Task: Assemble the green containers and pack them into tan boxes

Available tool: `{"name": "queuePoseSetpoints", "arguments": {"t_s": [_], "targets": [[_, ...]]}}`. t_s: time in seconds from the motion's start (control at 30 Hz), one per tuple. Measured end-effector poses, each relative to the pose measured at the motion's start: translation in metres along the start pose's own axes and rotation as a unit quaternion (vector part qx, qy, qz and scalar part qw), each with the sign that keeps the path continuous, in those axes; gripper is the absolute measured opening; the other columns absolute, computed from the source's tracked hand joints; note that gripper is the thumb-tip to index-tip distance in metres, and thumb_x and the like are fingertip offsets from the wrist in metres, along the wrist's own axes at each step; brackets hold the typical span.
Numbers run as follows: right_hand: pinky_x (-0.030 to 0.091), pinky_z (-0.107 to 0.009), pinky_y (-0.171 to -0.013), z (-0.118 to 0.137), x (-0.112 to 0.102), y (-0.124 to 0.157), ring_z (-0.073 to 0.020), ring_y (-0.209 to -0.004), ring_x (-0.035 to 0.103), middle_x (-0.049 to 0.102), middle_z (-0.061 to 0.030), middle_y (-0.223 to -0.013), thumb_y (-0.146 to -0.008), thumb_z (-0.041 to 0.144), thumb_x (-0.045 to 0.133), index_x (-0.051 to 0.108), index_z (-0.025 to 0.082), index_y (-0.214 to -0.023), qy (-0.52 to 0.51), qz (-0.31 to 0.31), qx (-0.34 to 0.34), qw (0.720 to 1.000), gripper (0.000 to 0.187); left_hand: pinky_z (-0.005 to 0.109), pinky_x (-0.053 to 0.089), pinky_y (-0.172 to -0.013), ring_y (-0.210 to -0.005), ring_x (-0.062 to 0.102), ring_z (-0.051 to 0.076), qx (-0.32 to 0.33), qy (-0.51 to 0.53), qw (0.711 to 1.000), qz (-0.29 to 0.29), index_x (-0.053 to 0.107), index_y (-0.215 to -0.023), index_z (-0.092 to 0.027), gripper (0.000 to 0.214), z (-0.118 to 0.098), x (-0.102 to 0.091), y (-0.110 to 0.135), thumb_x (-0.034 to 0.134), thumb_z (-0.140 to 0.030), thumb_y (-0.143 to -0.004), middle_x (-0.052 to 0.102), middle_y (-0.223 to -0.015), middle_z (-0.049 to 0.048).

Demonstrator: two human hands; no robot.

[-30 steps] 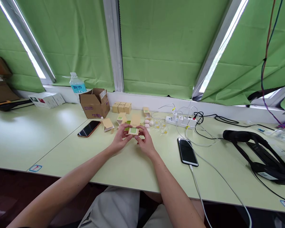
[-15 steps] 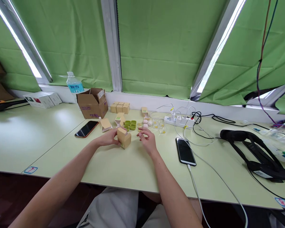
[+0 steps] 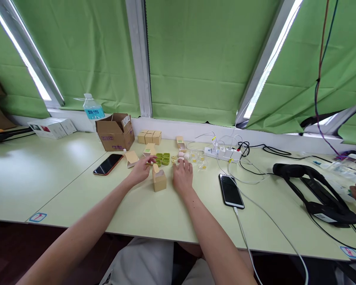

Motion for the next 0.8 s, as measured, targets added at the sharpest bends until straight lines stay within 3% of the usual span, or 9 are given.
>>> {"name": "queuePoseSetpoints", "arguments": {"t_s": [0.07,0.13,0.23,0.33,0.53,0.67,0.73,0.8], "targets": [[0.030,-0.052,-0.122,0.008,0.004,-0.009,-0.0366,-0.145,0.044,0.061,-0.0205,-0.154,-0.093,0.007,0.060,0.075,0.017,-0.138,0.029,0.011,-0.025,0.999,0.049,0.055,0.045,-0.114,-0.133,0.057,0.038,-0.043,-0.120,0.991,-0.048,0.067,-0.142,-0.020,0.051,0.002,-0.001,-0.002,0.055,-0.017,-0.093,0.071,-0.131,0.0175],[0.029,-0.052,-0.123,0.013,0.008,-0.018,-0.0370,-0.146,0.044,0.062,-0.0227,-0.152,-0.094,0.006,0.059,0.079,0.014,-0.131,0.047,0.022,-0.042,0.998,0.043,0.058,0.042,-0.111,-0.134,0.051,0.043,-0.054,-0.215,0.974,-0.042,0.068,-0.141,-0.020,0.046,-0.001,0.004,-0.002,0.059,-0.026,-0.096,0.065,-0.134,0.0207],[0.032,-0.051,-0.121,0.015,0.013,-0.029,-0.0371,-0.142,0.047,0.066,-0.0234,-0.143,-0.094,0.004,0.059,0.085,0.013,-0.110,0.055,0.036,-0.059,0.996,0.032,0.057,0.040,-0.106,-0.131,0.048,0.044,-0.033,-0.289,0.956,-0.029,0.069,-0.138,-0.019,0.043,-0.007,0.011,-0.002,0.058,-0.033,-0.099,0.060,-0.133,0.0229],[0.036,-0.049,-0.113,0.013,0.016,-0.035,-0.0362,-0.132,0.050,0.069,-0.0225,-0.130,-0.093,0.005,0.062,0.086,0.015,-0.104,0.049,0.041,-0.063,0.996,0.028,0.059,0.037,-0.104,-0.128,0.046,0.044,-0.031,-0.320,0.946,-0.037,0.072,-0.131,-0.019,0.038,-0.007,0.014,-0.005,0.058,-0.029,-0.098,0.059,-0.129,0.0240],[0.038,-0.048,-0.105,0.013,0.019,-0.036,-0.0344,-0.121,0.051,0.071,-0.0208,-0.120,-0.095,0.007,0.061,0.087,0.016,-0.103,0.048,0.035,-0.062,0.996,0.028,0.060,0.036,-0.104,-0.128,0.045,0.046,-0.040,-0.265,0.963,-0.015,0.074,-0.105,-0.018,0.018,-0.003,0.020,-0.021,0.063,-0.021,-0.091,0.060,-0.119,0.0230],[0.038,-0.046,-0.102,0.011,0.021,-0.038,-0.0333,-0.118,0.051,0.071,-0.0198,-0.117,-0.095,0.007,0.060,0.086,0.016,-0.102,0.041,0.030,-0.054,0.997,0.029,0.058,0.039,-0.108,-0.134,0.047,0.044,-0.028,-0.232,0.972,-0.029,0.071,-0.114,-0.019,0.026,-0.008,0.012,-0.034,0.073,-0.027,-0.089,0.060,-0.127,0.0207],[0.038,-0.046,-0.102,0.011,0.022,-0.039,-0.0332,-0.118,0.051,0.072,-0.0194,-0.116,-0.097,0.007,0.059,0.086,0.016,-0.101,0.032,0.027,-0.051,0.998,0.029,0.056,0.042,-0.113,-0.138,0.049,0.041,-0.006,-0.146,0.987,-0.063,0.068,-0.121,-0.020,0.035,-0.013,0.004,-0.040,0.077,-0.027,-0.088,0.060,-0.135,0.0184],[0.038,-0.046,-0.102,0.010,0.022,-0.040,-0.0334,-0.118,0.052,0.072,-0.0196,-0.114,-0.098,0.007,0.058,0.086,0.016,-0.101,0.019,0.023,-0.047,0.998,0.030,0.052,0.048,-0.113,-0.134,0.058,0.035,0.005,0.014,0.994,-0.105,0.066,-0.120,-0.022,0.040,-0.014,-0.003,-0.045,0.083,-0.028,-0.084,0.061,-0.139,0.0150]]}}
Point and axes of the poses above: each hand's wrist, its own y-axis away from the middle knuckle, its own x-axis out of the palm, z = x × y, the point moved 6 cm from there along -y, towards the middle knuckle
